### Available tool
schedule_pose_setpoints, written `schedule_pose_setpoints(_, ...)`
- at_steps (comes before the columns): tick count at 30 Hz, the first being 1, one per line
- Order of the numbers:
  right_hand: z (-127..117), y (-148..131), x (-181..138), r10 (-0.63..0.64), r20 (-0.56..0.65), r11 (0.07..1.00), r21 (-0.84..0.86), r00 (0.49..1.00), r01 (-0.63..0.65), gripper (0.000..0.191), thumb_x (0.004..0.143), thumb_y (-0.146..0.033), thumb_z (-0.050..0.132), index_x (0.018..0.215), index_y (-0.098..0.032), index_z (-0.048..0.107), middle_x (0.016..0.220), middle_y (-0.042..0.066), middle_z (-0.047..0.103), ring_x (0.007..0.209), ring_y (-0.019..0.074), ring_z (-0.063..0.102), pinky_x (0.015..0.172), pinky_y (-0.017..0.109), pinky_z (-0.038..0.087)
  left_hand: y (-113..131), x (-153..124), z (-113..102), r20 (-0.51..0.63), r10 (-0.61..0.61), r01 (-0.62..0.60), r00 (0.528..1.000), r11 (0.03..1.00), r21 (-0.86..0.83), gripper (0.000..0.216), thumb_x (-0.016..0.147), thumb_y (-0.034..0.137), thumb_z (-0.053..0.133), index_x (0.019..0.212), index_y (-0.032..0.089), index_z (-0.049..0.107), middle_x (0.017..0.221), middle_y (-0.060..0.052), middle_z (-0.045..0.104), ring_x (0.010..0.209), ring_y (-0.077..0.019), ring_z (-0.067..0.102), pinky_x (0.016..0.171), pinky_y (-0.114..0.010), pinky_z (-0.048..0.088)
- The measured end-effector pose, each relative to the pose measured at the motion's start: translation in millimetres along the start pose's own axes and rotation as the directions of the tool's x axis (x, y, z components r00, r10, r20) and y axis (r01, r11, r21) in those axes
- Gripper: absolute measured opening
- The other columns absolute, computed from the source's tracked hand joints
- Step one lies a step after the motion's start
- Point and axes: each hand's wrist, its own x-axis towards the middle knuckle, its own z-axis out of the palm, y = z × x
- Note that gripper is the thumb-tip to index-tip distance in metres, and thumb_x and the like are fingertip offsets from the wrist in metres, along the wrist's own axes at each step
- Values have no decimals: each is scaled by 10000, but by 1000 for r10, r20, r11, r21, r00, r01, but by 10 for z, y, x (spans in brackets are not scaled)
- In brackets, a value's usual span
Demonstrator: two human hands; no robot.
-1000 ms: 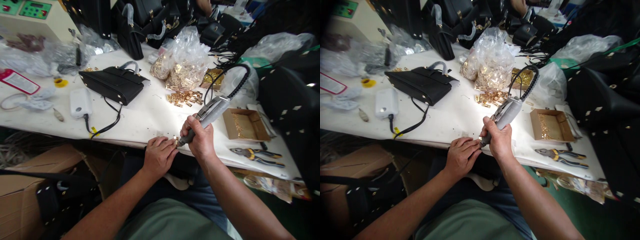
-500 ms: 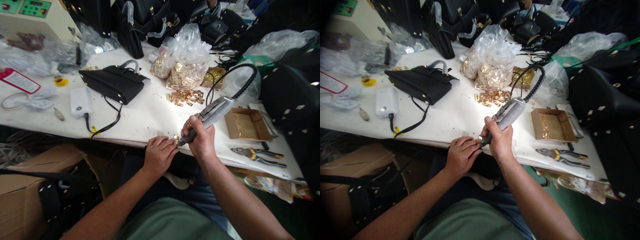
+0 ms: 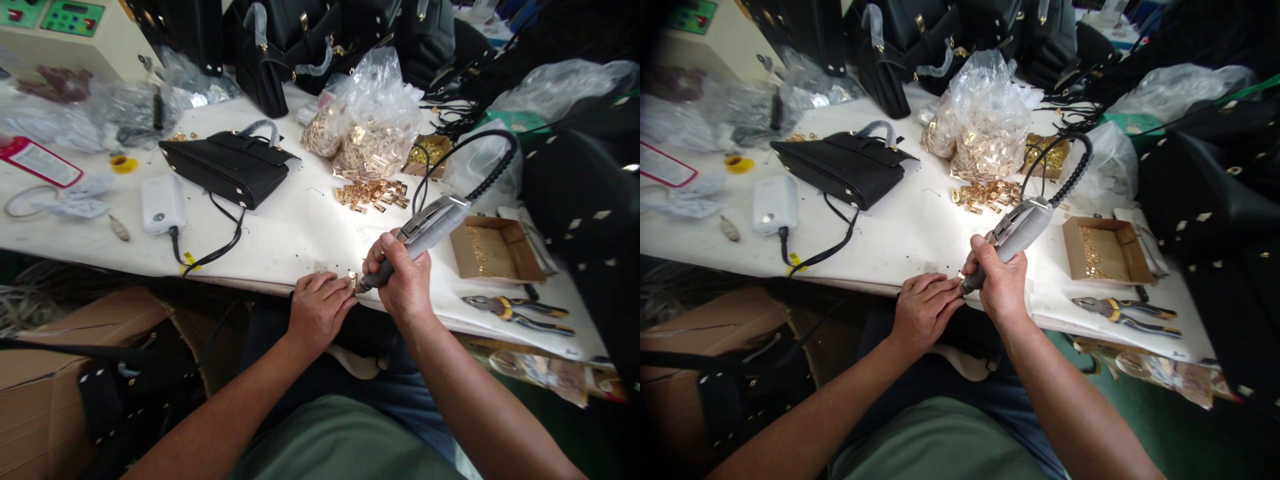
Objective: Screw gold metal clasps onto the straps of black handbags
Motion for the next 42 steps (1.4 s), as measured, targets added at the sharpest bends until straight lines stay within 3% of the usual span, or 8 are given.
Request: schedule_pose_setpoints(42, 1, -51, 0, -39, -51, 999, 31, 998, 40, 360, 815, -369, 801, 683, -203, 510, 566, -61, 493, 451, 96, 478, 459, 239, 476, 7, 9, 13, -7, -19, 19, 1000, 1000, -1, 147, 965, 314, 694, 1089, 269, 758, 1151, -7, 790, 1104, -234, 679, 943, -445, 454)
